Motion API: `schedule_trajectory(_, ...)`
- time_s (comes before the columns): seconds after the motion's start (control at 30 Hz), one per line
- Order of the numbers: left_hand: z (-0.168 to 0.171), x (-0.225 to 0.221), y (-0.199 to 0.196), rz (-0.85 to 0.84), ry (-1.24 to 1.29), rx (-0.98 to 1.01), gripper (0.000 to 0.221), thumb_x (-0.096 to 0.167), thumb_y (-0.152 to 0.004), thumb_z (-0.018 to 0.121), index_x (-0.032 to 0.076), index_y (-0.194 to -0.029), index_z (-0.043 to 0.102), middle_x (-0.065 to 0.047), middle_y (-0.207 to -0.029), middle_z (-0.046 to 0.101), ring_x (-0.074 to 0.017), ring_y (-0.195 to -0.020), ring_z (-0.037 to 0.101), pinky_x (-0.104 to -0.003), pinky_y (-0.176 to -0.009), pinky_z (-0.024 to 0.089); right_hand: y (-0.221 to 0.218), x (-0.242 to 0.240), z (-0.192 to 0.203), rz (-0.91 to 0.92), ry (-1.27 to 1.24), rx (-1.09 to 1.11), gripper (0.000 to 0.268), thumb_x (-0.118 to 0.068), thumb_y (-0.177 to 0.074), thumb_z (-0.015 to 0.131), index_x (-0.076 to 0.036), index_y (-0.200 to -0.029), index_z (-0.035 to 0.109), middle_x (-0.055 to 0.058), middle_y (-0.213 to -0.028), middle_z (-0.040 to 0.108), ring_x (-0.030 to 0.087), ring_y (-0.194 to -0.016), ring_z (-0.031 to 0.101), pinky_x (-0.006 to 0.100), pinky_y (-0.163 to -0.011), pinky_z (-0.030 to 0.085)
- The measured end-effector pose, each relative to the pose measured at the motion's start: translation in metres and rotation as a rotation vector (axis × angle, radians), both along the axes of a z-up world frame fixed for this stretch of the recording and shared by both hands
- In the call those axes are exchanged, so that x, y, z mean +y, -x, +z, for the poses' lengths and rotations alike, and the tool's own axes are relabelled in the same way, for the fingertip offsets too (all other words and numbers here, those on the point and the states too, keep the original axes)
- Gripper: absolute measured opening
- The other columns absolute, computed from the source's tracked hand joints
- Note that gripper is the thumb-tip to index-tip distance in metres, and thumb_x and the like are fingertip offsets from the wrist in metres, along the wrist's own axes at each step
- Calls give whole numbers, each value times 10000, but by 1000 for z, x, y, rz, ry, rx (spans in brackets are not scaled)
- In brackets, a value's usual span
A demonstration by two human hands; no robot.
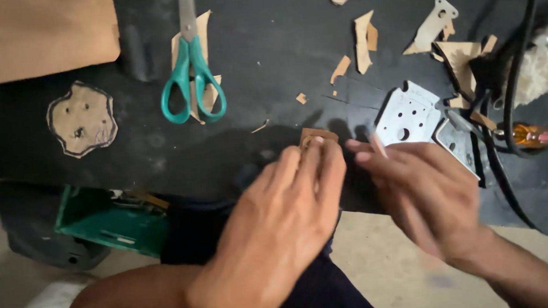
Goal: Tracing a metal component onto cardboard to create a template and checking the fit for a gasket.
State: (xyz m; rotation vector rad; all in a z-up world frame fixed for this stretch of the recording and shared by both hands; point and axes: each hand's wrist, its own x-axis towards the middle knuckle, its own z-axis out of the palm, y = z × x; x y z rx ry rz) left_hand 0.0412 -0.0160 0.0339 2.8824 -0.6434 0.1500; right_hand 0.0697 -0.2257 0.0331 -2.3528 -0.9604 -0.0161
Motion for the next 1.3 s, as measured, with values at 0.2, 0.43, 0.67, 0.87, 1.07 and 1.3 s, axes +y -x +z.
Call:
schedule_trajectory(0.2, 11, -2, -26, -140, 195, 243, 243, 184, -1027, 567, 53, -1229, 538, -73, -935, 662, -281, -841, 630, -436, -624, 526, 13, -7, -16, -119, 46, -117, 174, -134, -994, 778, -56, -1133, 710, 45, -1271, 745, 206, -875, 623, 318, -829, 502)
schedule_trajectory(0.43, 15, 7, -58, -276, 273, 399, 770, -131, -726, 645, -29, -1459, 433, -186, -960, 673, -364, -924, 590, -460, -733, 468, 12, -12, -18, -208, 69, 29, 344, -294, -935, 835, -112, -1130, 617, 1, -1298, 742, 214, -877, 594, 321, -825, 520)
schedule_trajectory(0.67, 0, 26, -85, -401, 359, 500, 805, 200, -883, 739, 87, -1580, 352, -107, -962, 607, -274, -940, 560, -425, -828, 419, 8, -13, -19, -215, 111, 137, 391, -212, -920, 801, -121, -1261, 633, 25, -1202, 728, 223, -918, 611, 334, -847, 526)
schedule_trajectory(0.87, -25, 62, -89, -545, 289, 308, 949, 246, -865, 825, 59, -1608, 264, -51, -1000, 687, -274, -1018, 523, -434, -863, 409, 12, 20, -7, -340, -110, 183, 342, -181, -1097, 361, 40, -1206, 598, 70, -937, 729, 161, -724, 666, 268, -706, 540)
schedule_trajectory(1.07, -45, 96, -98, -647, 56, 31, 1252, 629, -881, 838, 71, -1661, 34, 6, -1132, 689, -211, -1161, 565, -357, -989, 418, 14, 49, -35, -337, -44, 90, 417, -245, -1076, 360, 18, -1065, 684, 41, -777, 681, 208, -728, 596, 342, -676, 467)
schedule_trajectory(1.3, -73, 121, -119, -739, 18, -167, 1334, 803, -927, 774, 68, -1669, -56, 32, -1350, 641, -192, -1229, 575, -340, -977, 398, 6, 92, -73, -424, 111, 59, 591, -427, -1073, 317, -46, -865, 719, 87, -766, 698, 265, -742, 641, 363, -654, 468)
